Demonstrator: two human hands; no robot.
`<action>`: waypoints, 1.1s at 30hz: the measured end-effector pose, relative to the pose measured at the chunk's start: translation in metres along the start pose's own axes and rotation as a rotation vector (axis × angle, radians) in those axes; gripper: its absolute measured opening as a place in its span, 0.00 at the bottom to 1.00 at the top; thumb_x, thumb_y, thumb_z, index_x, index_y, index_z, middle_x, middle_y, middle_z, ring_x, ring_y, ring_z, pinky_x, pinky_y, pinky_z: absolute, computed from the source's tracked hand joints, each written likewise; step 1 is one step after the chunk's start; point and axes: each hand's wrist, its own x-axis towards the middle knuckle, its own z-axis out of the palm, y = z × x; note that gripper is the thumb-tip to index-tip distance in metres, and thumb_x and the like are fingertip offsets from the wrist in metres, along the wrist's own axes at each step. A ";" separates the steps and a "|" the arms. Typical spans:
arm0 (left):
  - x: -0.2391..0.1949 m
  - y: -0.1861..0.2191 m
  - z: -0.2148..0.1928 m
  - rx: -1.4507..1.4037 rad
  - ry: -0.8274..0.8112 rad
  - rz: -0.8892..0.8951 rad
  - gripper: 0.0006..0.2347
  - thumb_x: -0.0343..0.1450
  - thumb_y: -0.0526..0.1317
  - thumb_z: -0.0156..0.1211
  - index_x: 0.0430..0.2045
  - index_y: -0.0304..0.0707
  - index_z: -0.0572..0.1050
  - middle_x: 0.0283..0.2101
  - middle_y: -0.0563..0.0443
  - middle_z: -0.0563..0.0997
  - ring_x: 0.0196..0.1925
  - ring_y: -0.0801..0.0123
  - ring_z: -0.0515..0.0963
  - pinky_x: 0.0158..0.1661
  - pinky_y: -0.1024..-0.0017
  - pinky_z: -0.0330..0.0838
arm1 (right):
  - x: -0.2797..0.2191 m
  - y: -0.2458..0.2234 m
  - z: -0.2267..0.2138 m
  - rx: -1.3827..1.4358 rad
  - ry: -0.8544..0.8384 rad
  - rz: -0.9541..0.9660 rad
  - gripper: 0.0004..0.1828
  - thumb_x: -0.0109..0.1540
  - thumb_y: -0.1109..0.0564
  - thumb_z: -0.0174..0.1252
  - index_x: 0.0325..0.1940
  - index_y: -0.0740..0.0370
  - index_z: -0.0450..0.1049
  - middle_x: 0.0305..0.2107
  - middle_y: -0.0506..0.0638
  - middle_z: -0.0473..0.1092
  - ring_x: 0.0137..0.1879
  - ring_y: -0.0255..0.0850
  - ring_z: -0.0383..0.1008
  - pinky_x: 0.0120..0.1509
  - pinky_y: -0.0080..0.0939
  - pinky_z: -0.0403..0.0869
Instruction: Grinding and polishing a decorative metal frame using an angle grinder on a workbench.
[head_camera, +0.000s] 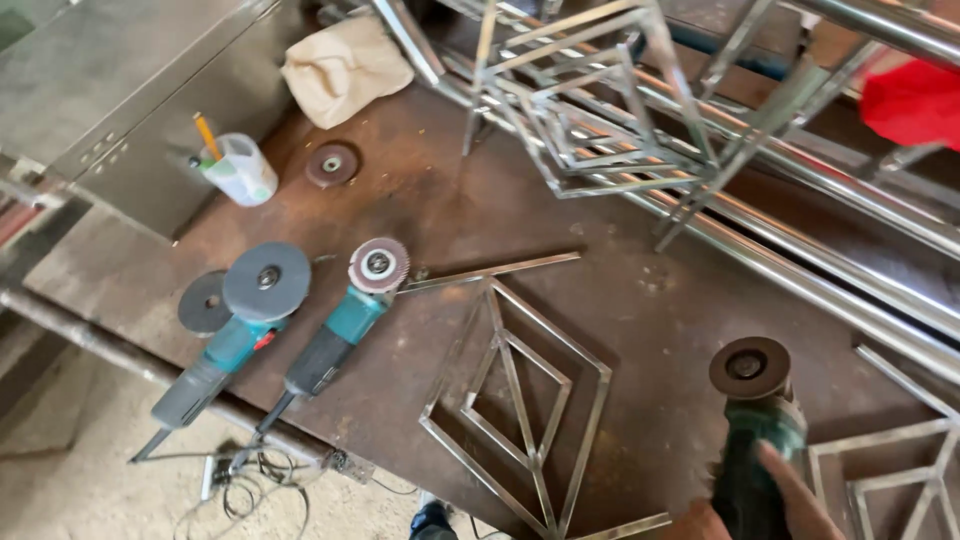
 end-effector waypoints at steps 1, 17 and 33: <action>0.007 0.011 -0.024 0.118 0.014 0.004 0.11 0.80 0.42 0.47 0.42 0.29 0.73 0.29 0.42 0.75 0.27 0.60 0.75 0.31 0.58 0.71 | 0.039 0.005 -0.032 0.026 0.001 0.001 0.38 0.61 0.30 0.51 0.66 0.56 0.66 0.44 0.59 0.74 0.50 0.53 0.75 0.61 0.62 0.71; -0.079 0.041 -0.345 0.245 0.039 0.228 0.18 0.68 0.53 0.64 0.36 0.34 0.79 0.40 0.36 0.77 0.42 0.45 0.78 0.39 0.50 0.73 | 0.132 0.021 -0.101 -1.356 0.488 -0.165 0.33 0.55 0.34 0.70 0.41 0.69 0.82 0.34 0.64 0.79 0.45 0.59 0.80 0.50 0.58 0.76; -0.076 -0.215 -0.658 0.808 0.578 -0.273 0.43 0.64 0.62 0.64 0.71 0.35 0.60 0.60 0.35 0.73 0.61 0.44 0.72 0.58 0.55 0.70 | -0.020 0.169 0.000 -1.175 0.919 -0.554 0.41 0.57 0.34 0.64 0.66 0.63 0.72 0.58 0.69 0.65 0.69 0.64 0.60 0.70 0.61 0.63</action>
